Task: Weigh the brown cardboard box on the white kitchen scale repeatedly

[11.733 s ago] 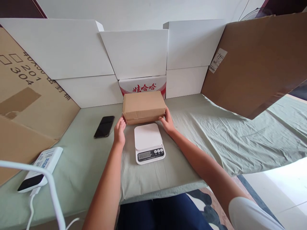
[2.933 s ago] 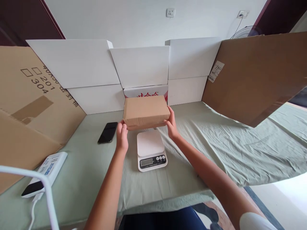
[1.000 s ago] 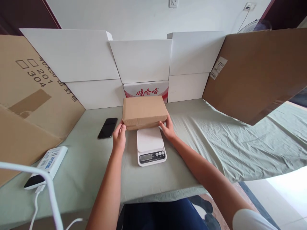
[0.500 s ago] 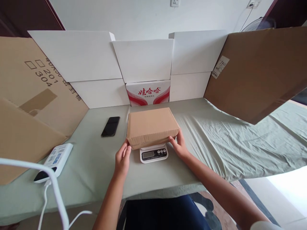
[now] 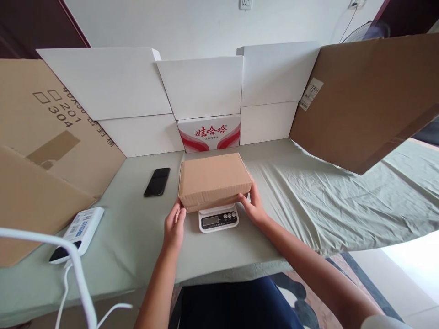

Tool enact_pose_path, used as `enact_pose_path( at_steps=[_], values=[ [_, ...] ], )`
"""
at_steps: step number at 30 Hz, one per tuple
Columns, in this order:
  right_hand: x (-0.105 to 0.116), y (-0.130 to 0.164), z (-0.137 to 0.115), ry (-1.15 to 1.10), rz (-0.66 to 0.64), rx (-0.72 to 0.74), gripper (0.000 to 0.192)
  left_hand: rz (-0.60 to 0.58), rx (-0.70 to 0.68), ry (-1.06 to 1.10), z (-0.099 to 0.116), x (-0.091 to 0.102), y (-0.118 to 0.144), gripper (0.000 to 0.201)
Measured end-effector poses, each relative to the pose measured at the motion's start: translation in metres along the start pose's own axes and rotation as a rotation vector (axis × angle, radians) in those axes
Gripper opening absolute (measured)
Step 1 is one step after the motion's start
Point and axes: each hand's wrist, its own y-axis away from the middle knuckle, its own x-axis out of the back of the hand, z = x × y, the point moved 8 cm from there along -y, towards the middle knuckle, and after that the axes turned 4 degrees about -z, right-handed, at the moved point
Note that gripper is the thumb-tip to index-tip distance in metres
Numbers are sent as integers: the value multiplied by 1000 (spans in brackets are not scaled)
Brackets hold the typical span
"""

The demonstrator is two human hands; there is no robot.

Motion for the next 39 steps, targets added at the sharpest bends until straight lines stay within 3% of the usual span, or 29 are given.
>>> enact_pose_path(
  at_steps=[15,22,39],
  values=[
    [-1,0,-1,-19,-11,9,73,19,8,-3,3,0,1,58],
    [12,3,7,-122,112,-59,75,66,-64,163,4,5,-1,65],
    [3,0,9,-148,23,-71,65,73,2,146,-2,6,0,65]
  ],
)
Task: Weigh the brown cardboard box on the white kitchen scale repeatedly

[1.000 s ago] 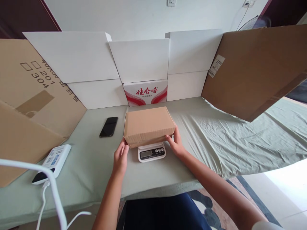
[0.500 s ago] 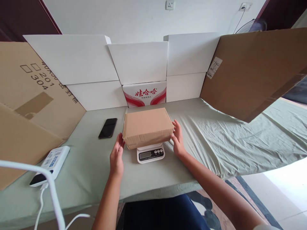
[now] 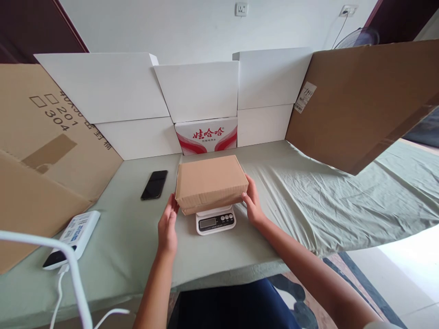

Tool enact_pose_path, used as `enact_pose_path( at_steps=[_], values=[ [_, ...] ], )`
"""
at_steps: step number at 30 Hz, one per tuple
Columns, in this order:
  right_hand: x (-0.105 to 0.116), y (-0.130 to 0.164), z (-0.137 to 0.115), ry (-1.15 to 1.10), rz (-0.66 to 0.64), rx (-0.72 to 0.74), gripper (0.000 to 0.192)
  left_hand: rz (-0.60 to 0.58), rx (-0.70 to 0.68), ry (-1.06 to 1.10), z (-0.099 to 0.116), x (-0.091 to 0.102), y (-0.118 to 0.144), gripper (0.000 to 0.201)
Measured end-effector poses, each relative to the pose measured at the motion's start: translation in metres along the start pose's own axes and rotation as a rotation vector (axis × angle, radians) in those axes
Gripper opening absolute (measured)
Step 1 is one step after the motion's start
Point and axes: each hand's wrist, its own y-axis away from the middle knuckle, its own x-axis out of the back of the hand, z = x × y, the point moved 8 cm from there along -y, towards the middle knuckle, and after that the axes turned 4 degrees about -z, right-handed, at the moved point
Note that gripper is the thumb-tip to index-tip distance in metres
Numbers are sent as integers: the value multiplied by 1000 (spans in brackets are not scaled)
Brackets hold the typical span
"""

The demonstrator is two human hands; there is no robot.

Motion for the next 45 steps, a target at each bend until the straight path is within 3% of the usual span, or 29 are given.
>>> enact_pose_path(
  at_steps=[15,28,33,36,40,42,45],
  values=[
    [-2,0,-3,-5,-17,-2,60,-102,4,-121,-6,-4,0,61],
    [-7,1,-6,-15,-44,-19,64,-87,11,-98,-10,-2,-3,58],
    [-7,-7,-13,-51,-51,-7,63,-74,3,-34,-1,-6,-7,58],
    [-5,-32,-22,-76,-38,39,60,-90,10,71,14,-16,-27,60],
    [-9,-88,-21,-39,-20,124,61,-105,7,216,24,-37,-78,67],
    [-15,-113,-7,-28,-4,120,61,-113,-19,246,17,-48,-105,67],
    [-24,-130,22,-32,43,80,63,-49,49,251,-16,-56,-133,70]
  ],
)
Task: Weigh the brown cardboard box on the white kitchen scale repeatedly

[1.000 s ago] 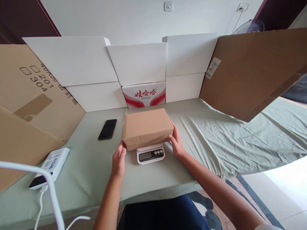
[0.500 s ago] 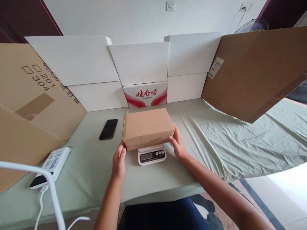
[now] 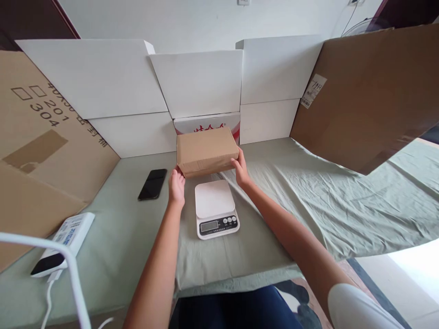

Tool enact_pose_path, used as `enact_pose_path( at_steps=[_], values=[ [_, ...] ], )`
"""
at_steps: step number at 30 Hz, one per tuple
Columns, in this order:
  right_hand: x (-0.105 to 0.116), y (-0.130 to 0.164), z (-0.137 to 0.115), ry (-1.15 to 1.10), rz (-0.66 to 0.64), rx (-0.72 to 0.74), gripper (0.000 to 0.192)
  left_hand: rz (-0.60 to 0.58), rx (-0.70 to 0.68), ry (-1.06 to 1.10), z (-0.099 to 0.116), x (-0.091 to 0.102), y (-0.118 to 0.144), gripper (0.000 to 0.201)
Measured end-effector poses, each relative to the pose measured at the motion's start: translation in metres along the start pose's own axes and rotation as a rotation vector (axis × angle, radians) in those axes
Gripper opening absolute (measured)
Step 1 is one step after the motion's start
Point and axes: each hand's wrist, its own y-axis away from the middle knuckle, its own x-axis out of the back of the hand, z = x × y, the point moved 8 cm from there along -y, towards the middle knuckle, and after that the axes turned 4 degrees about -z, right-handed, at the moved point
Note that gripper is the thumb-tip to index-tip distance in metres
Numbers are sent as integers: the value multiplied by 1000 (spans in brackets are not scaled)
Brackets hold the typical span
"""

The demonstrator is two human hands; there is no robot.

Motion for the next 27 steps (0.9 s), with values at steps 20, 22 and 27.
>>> enact_pose_path(
  at_steps=[20,22,27],
  values=[
    [15,12,69,-74,137,-267,79,34,94,84,-35,23,-11,65],
    [24,13,76,-81,186,-308,79,48,92,106,-30,29,-9,65],
    [23,13,72,-126,121,-285,70,16,113,106,-27,29,-4,63]
  ],
)
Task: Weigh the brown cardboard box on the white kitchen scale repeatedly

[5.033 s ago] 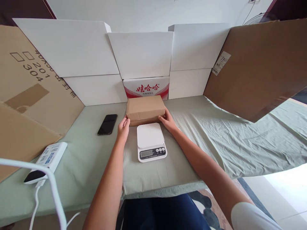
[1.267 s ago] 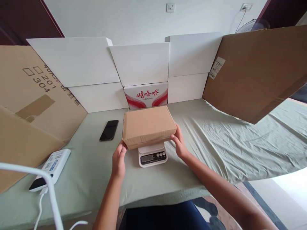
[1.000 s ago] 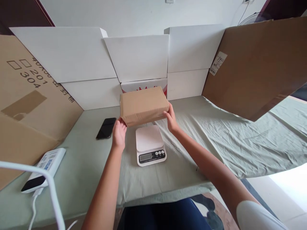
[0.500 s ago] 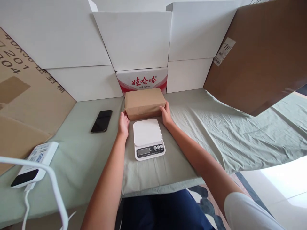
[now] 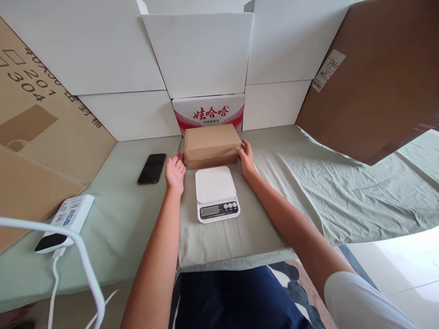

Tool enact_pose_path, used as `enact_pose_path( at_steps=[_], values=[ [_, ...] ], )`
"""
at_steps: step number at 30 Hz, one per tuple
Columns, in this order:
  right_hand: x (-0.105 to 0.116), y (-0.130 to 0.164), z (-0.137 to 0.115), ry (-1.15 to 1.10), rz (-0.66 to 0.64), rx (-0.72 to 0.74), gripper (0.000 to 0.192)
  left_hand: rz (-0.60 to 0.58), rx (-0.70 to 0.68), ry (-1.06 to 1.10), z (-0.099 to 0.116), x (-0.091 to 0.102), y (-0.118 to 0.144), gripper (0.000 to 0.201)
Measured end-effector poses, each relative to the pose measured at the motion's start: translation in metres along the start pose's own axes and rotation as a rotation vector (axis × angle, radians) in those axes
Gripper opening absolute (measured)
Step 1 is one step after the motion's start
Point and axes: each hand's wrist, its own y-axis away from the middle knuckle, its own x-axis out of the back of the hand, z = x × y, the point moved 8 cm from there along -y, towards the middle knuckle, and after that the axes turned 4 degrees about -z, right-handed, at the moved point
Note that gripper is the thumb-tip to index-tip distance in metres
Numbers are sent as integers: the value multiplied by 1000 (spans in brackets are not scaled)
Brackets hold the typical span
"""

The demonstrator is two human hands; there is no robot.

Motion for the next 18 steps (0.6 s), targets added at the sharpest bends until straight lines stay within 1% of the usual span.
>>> enact_pose_path(
  at_steps=[4,9,11,13,15,18],
  values=[
    [-13,4,-11,28,-93,63,66,-8,13,-22,-4,-3,0,59],
    [-18,7,-16,120,-117,87,68,-6,47,-59,-10,-4,-1,60],
    [-21,9,-16,146,-147,95,72,-14,43,-65,-10,-5,-2,60],
    [-26,12,-20,182,-188,132,79,0,37,-65,-9,-4,-2,60],
    [-28,15,-25,214,-206,191,84,13,25,-68,-6,-2,-2,63],
    [-26,20,-34,229,-168,291,87,-10,-30,-87,4,-5,2,76]
  ],
)
